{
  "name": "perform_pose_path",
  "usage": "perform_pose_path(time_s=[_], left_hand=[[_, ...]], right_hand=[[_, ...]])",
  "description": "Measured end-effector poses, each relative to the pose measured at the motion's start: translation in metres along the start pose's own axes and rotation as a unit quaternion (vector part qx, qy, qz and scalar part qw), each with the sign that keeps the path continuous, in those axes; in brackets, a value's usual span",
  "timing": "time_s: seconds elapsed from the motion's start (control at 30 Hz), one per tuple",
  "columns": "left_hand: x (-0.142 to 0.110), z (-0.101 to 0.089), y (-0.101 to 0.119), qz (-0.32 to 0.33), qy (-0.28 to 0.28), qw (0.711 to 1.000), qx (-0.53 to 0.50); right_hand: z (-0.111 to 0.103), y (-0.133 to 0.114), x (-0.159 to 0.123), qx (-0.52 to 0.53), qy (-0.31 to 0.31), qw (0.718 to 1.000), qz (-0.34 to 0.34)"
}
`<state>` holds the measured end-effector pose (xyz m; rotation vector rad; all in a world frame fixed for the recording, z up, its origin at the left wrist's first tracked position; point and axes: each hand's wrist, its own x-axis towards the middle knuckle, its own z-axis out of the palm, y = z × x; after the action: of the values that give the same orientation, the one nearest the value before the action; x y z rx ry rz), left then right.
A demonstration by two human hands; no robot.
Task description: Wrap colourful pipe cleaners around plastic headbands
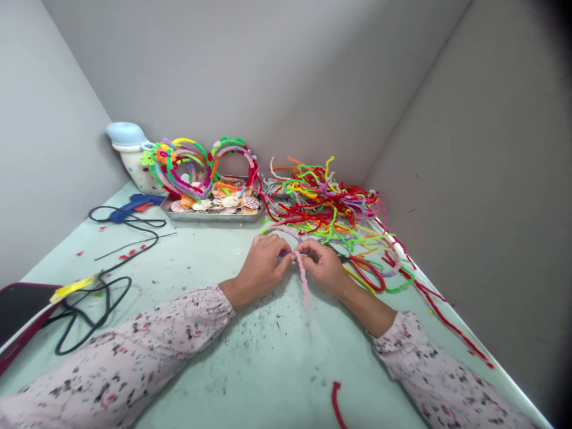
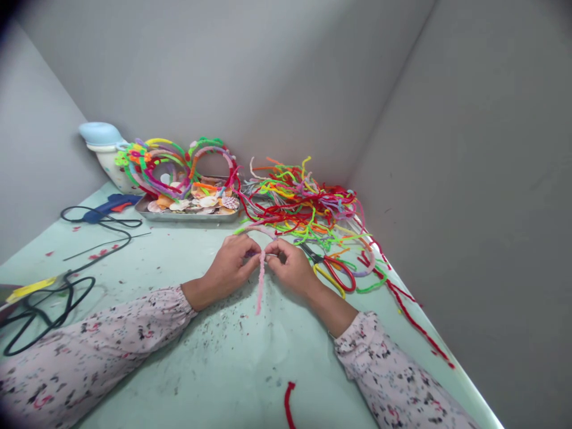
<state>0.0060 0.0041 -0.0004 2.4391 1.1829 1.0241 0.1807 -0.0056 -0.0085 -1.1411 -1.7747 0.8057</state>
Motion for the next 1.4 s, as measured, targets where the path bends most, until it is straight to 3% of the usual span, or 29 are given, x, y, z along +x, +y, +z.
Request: perform_pose_path(time_s=[0.77, 1.1, 1.4], left_hand=[[-0.0016, 0.003, -0.0018, 0.005, -0.014, 1.0, 0.024], [-0.0007, -0.0001, 0.0014, -0.008, -0.006, 1.0, 0.027], [-0.0004, -0.0001, 0.0, -0.005, 0.0, 1.0, 0.018]], right_hand=[[0.0014, 0.001, -0.0005, -0.003, -0.001, 1.0, 0.002], [0.002, 0.0057, 0.0006, -0.019, 0.034, 0.999, 0.005], [0.0015, 0.0041, 0.0009, -0.037, 0.016, 0.999, 0.003]])
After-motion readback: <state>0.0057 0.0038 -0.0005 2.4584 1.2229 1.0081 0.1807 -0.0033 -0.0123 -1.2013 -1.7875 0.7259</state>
